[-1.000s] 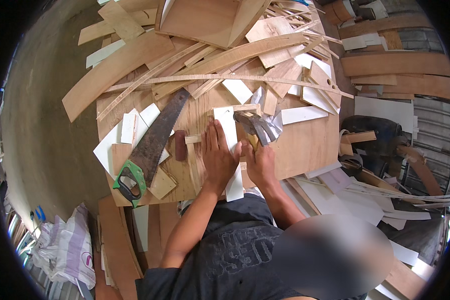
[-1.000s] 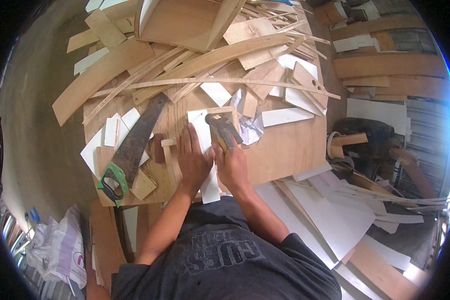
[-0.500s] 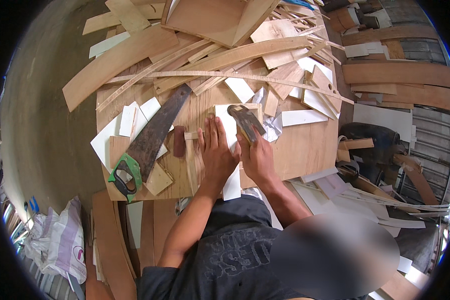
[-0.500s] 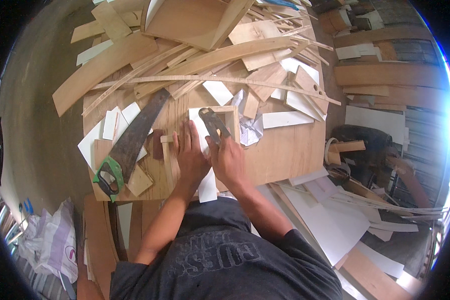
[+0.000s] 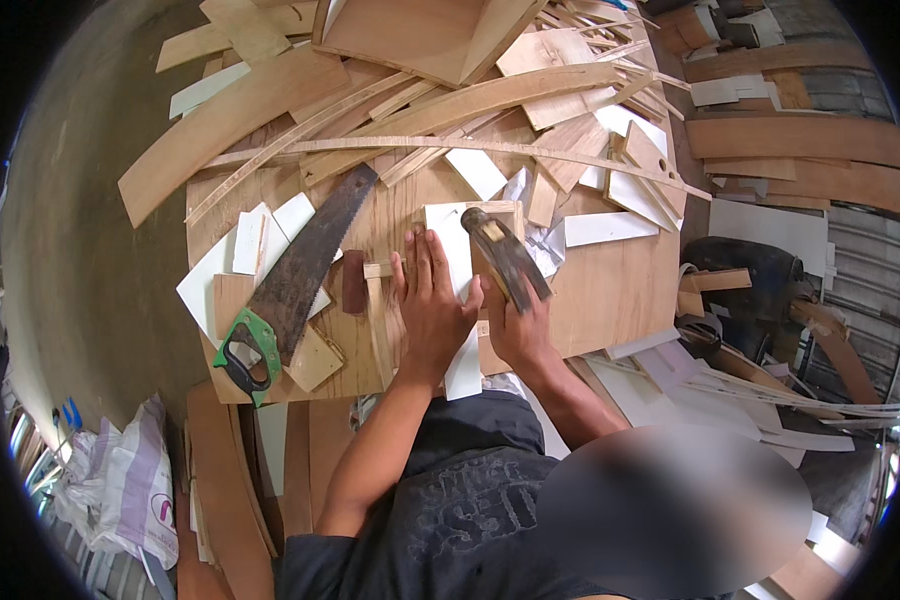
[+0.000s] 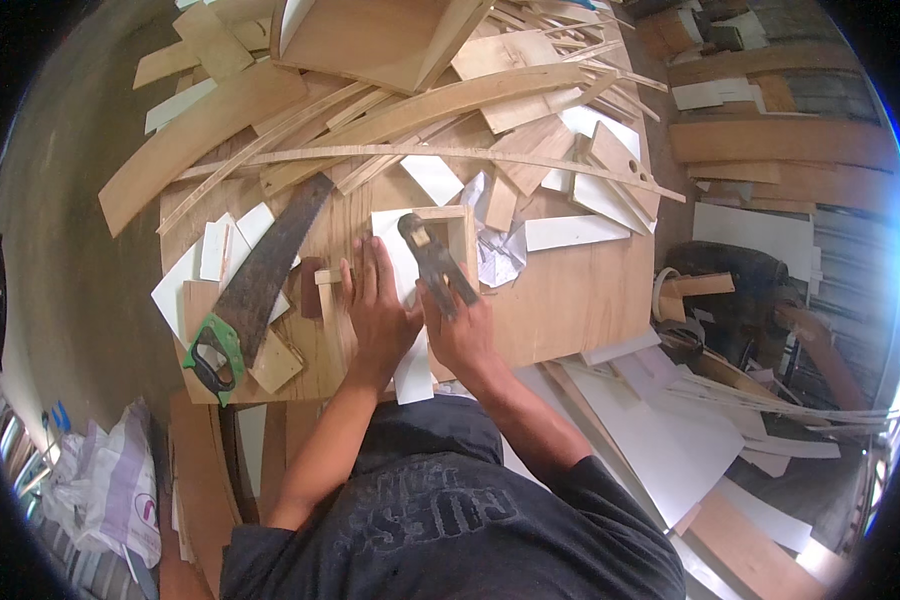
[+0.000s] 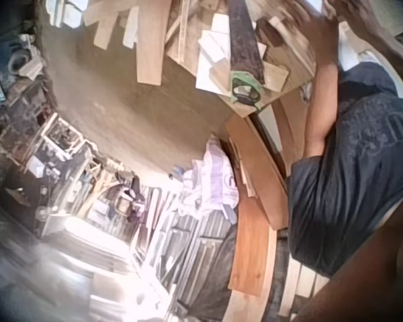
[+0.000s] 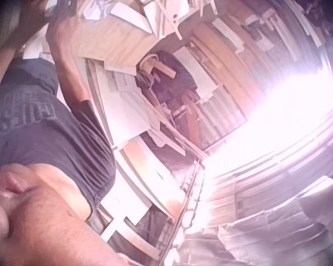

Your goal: The person assembles a small wooden box by aligning wooden planks on a workbench and hammering nails into the joints to secure the pieces together.

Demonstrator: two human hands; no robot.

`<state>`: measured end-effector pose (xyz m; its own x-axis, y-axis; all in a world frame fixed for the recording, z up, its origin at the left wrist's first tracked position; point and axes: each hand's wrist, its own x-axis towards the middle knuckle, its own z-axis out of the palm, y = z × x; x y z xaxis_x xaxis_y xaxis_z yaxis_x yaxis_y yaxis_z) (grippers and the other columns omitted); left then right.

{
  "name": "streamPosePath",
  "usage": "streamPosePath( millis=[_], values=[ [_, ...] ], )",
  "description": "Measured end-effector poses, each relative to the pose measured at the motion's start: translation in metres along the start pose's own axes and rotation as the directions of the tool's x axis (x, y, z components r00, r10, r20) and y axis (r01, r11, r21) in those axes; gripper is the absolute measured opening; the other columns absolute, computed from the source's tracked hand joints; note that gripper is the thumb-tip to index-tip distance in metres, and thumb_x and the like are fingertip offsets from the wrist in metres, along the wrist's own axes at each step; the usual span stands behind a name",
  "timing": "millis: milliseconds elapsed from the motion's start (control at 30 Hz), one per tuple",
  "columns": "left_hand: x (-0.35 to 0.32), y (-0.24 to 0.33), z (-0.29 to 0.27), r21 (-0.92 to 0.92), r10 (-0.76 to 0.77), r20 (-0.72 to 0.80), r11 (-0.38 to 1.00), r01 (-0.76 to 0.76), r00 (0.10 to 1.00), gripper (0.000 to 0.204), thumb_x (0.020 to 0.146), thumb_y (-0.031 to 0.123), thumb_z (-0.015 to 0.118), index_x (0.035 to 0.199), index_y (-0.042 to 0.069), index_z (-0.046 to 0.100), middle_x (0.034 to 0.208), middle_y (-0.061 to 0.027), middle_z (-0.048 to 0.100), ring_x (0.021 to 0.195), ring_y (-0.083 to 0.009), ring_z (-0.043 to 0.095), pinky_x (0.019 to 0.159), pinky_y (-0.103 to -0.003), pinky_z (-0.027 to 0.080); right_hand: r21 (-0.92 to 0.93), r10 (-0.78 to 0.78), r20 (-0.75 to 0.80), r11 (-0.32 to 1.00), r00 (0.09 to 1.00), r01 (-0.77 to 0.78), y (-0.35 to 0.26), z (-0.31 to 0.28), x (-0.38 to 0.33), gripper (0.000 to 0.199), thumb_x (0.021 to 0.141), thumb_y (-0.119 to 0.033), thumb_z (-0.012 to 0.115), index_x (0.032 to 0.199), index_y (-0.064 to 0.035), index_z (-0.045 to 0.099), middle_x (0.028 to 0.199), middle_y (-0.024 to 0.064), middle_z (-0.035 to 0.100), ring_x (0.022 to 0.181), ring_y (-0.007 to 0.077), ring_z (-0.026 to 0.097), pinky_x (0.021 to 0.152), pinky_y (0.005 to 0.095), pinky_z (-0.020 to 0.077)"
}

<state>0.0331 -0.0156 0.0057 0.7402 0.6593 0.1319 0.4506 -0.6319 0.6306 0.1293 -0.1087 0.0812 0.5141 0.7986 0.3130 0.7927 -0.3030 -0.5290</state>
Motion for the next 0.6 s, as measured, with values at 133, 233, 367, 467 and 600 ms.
streamPosePath(
  millis=[133, 233, 367, 467, 600],
  values=[
    [0.000, 0.001, 0.003, -0.016, 0.010, -0.038, 1.000, -0.010, 0.999, 0.090, 0.096, 0.035, 0.069, 0.162, -0.013, 0.033, 0.163, -0.0349, 0.042, 0.160, -0.0442, 0.034, 0.132, -0.059, 0.021, -0.083, 0.402, 0.205, 0.915, 0.892, -0.394, 0.003, 0.014, 0.015, 0.021, 0.099, -0.010, 0.070, 0.116, 0.0012, 0.071, 0.100, 0.0254, 0.070, 0.076, 0.0480, 0.069, 0.065, 0.0550, 0.0558],
    [0.004, 0.002, 0.004, -0.041, -0.005, -0.049, 0.999, 0.003, 0.999, 0.091, 0.096, 0.035, 0.071, 0.163, -0.013, 0.032, 0.163, -0.0349, 0.042, 0.160, -0.0442, 0.034, 0.132, -0.059, 0.021, 0.023, 0.098, -0.017, 0.995, 0.995, -0.098, 0.004, 0.009, 0.021, 0.030, 0.098, -0.010, 0.070, 0.125, 0.0028, 0.064, 0.096, 0.0264, 0.071, 0.079, 0.0493, 0.069, 0.067, 0.0554, 0.0560],
    [0.002, 0.002, 0.006, -0.027, 0.020, -0.054, 0.999, -0.022, 0.998, 0.092, 0.096, 0.036, 0.072, 0.163, -0.011, 0.031, 0.164, -0.0341, 0.041, 0.159, -0.0444, 0.034, 0.130, -0.060, 0.023, -0.052, 0.268, 0.125, 0.963, 0.955, -0.263, 0.005, 0.008, 0.015, 0.030, 0.100, -0.013, 0.071, 0.122, 0.0056, 0.064, 0.099, 0.0286, 0.072, 0.081, 0.0495, 0.070, 0.070, 0.0547, 0.0571],
    [-0.001, 0.003, 0.007, -0.027, -0.011, -0.044, 1.000, 0.010, 0.999, 0.092, 0.096, 0.036, 0.072, 0.163, -0.011, 0.031, 0.166, -0.0329, 0.039, 0.159, -0.0443, 0.034, 0.130, -0.060, 0.022, 0.021, 0.254, 0.047, 0.967, 0.966, -0.255, 0.002, 0.014, 0.013, 0.030, 0.100, -0.013, 0.070, 0.122, 0.0059, 0.064, 0.099, 0.0290, 0.072, 0.082, 0.0490, 0.071, 0.070, 0.0553, 0.0570],
    [-0.003, -0.001, 0.007, -0.012, -0.005, -0.029, 1.000, 0.004, 1.000, 0.093, 0.096, 0.037, 0.072, 0.164, -0.011, 0.030, 0.166, -0.0333, 0.039, 0.159, -0.0450, 0.035, 0.130, -0.061, 0.023, -0.006, 0.144, 0.071, 0.990, 0.987, -0.144, -0.006, 0.002, 0.014, 0.037, 0.101, -0.014, 0.068, 0.130, 0.0072, 0.061, 0.098, 0.0294, 0.072, 0.083, 0.0493, 0.071, 0.072, 0.0560, 0.0565]
  ],
)
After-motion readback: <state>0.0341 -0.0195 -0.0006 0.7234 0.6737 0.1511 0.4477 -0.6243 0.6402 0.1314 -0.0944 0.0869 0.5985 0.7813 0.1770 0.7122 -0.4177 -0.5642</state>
